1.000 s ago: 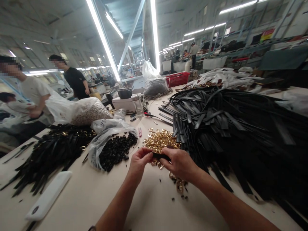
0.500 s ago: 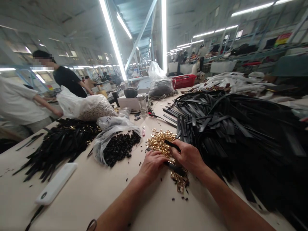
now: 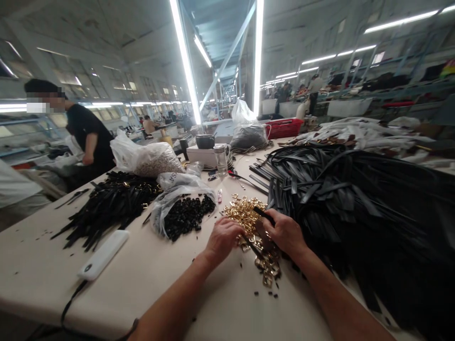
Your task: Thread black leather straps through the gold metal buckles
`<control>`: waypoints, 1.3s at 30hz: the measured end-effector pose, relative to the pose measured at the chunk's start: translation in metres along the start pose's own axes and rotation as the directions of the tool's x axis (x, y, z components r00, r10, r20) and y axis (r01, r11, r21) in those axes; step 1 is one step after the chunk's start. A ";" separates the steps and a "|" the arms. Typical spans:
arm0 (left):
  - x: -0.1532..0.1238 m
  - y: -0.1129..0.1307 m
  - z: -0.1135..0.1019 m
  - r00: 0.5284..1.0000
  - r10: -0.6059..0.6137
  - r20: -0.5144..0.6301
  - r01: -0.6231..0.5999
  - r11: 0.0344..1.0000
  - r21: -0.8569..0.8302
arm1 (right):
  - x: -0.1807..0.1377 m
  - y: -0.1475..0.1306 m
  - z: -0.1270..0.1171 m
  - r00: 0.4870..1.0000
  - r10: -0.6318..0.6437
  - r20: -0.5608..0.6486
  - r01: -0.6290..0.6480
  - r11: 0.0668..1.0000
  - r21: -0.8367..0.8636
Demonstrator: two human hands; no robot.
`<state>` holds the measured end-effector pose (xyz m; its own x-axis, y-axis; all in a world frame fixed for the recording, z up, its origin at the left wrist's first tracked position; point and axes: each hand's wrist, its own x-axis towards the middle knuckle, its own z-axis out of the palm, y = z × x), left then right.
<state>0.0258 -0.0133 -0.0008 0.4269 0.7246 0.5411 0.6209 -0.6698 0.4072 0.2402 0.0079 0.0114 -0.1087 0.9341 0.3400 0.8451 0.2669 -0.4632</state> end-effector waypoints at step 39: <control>-0.020 -0.014 -0.027 0.909 -0.324 0.263 0.308 0.946 0.099 | -0.005 -0.006 0.000 0.990 -0.131 0.048 0.127 0.989 0.079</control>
<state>-0.0089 -0.0227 0.0026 0.3599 0.9180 0.1665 0.7842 -0.3944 0.4790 0.2360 0.0018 0.0122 -0.2433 0.9016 0.3576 0.7807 0.4009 -0.4794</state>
